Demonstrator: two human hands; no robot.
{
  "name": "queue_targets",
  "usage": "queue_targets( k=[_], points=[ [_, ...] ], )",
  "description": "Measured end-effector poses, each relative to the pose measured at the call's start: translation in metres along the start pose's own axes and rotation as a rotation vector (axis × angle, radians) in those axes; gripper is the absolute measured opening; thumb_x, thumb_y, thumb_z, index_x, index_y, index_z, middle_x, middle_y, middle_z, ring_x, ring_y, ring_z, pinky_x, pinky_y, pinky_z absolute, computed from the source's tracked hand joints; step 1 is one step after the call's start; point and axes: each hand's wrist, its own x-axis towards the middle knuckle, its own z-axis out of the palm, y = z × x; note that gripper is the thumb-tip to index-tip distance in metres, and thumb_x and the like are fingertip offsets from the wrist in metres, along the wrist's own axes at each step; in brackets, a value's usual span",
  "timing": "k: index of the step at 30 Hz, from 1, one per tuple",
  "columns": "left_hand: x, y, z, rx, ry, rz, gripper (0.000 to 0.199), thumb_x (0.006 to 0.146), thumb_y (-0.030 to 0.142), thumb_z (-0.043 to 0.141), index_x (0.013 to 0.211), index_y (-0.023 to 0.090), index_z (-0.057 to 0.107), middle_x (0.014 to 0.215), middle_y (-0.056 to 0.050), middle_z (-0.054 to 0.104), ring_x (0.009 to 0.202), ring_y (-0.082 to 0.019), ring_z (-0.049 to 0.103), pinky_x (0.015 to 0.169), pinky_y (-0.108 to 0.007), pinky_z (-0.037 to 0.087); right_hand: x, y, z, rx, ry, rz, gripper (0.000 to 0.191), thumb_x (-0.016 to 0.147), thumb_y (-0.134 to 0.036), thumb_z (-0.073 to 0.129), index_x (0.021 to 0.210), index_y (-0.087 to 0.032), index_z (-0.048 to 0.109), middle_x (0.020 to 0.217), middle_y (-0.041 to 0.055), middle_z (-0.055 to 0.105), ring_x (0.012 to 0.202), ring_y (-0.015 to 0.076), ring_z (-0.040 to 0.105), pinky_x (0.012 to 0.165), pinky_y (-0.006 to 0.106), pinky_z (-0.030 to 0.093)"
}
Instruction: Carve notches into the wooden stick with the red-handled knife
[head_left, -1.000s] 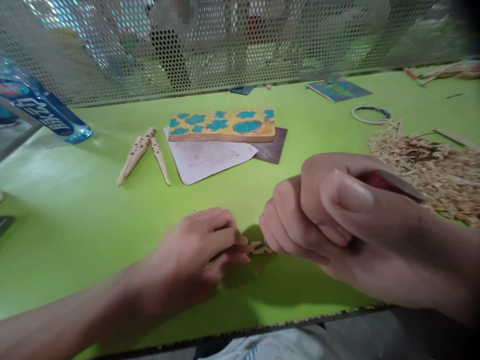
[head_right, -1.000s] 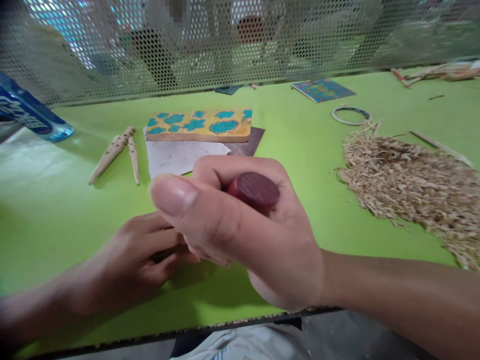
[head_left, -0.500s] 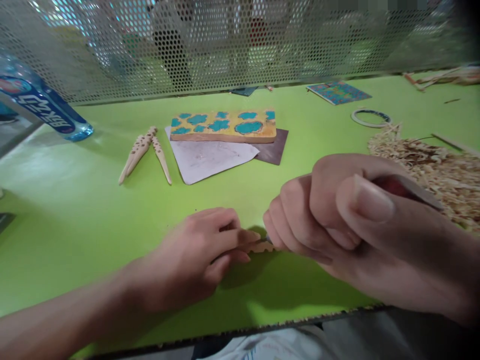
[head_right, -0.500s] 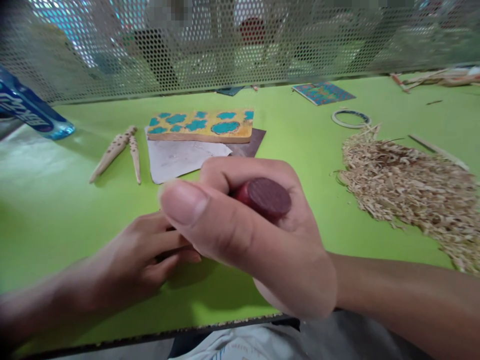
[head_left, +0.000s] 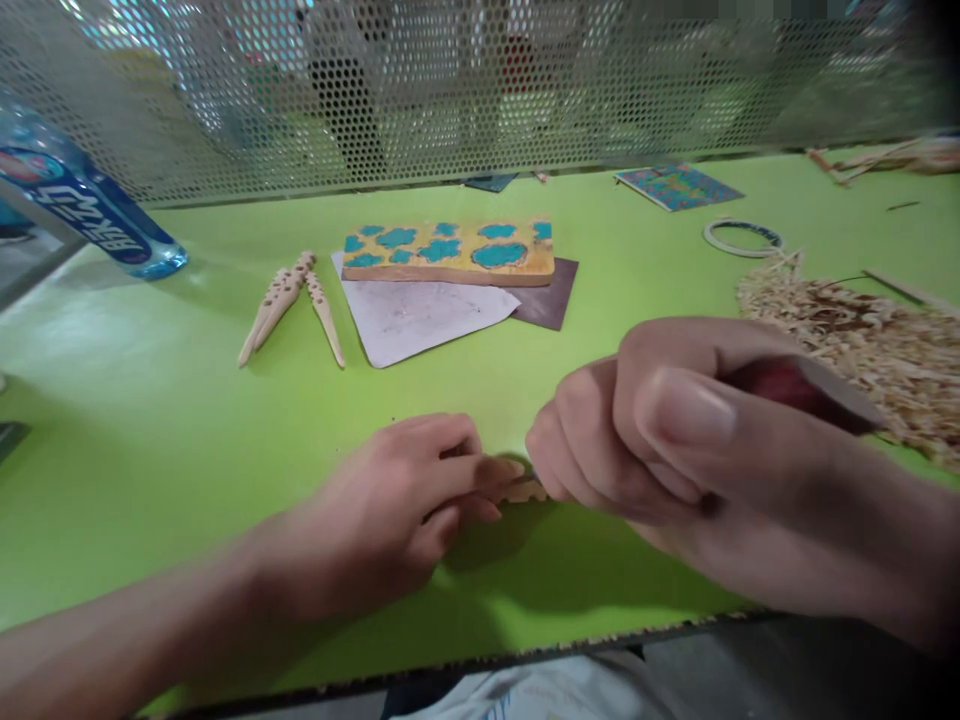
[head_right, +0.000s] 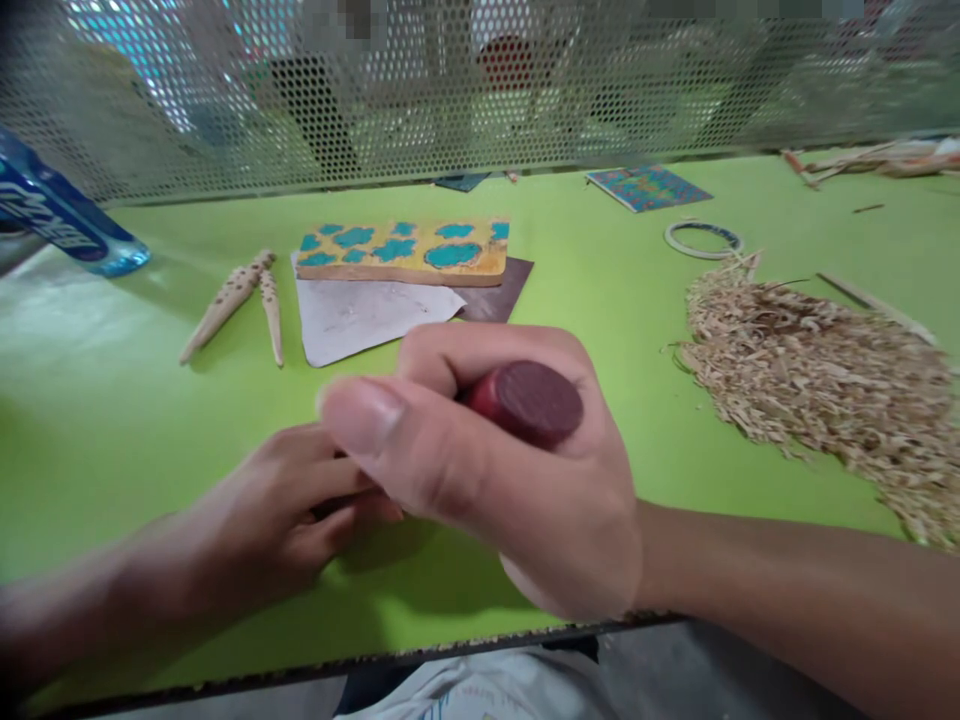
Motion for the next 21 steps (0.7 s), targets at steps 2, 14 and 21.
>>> queue_targets(
  k=[2,14,21],
  points=[
    [0.0,-0.001,0.001,-0.058,-0.018,-0.036,0.015,0.095,0.02,0.058,0.093,0.019,0.072,0.089,-0.003,0.067,0.081,-0.017,0.058,0.072,-0.03,0.045,0.005,-0.002,0.004,0.032,0.028,0.041,0.072,0.09,-0.048,0.068,0.037,-0.022,0.028,0.033,-0.0038,0.03,0.035,0.009,0.028,0.036,0.03,0.025],
    [0.004,0.001,0.004,-0.204,0.026,-0.206,0.006,0.085,0.018,0.069,0.082,0.022,0.07,0.083,0.003,0.069,0.08,-0.015,0.058,0.075,-0.028,0.043,0.018,0.012,0.002,0.225,0.026,-0.021,0.056,0.077,-0.027,0.077,0.04,-0.022,0.037,0.035,-0.0073,0.034,0.032,0.0078,0.031,0.035,0.027,0.027],
    [0.006,0.002,0.002,-0.217,0.006,-0.236,0.008,0.084,0.019,0.064,0.08,0.021,0.071,0.084,0.0,0.071,0.078,-0.016,0.058,0.074,-0.03,0.043,0.004,0.002,0.006,0.117,-0.032,-0.006,0.062,0.077,-0.039,0.079,0.037,-0.022,0.034,0.037,-0.0045,0.036,0.035,0.0096,0.032,0.035,0.03,0.029]
  ],
)
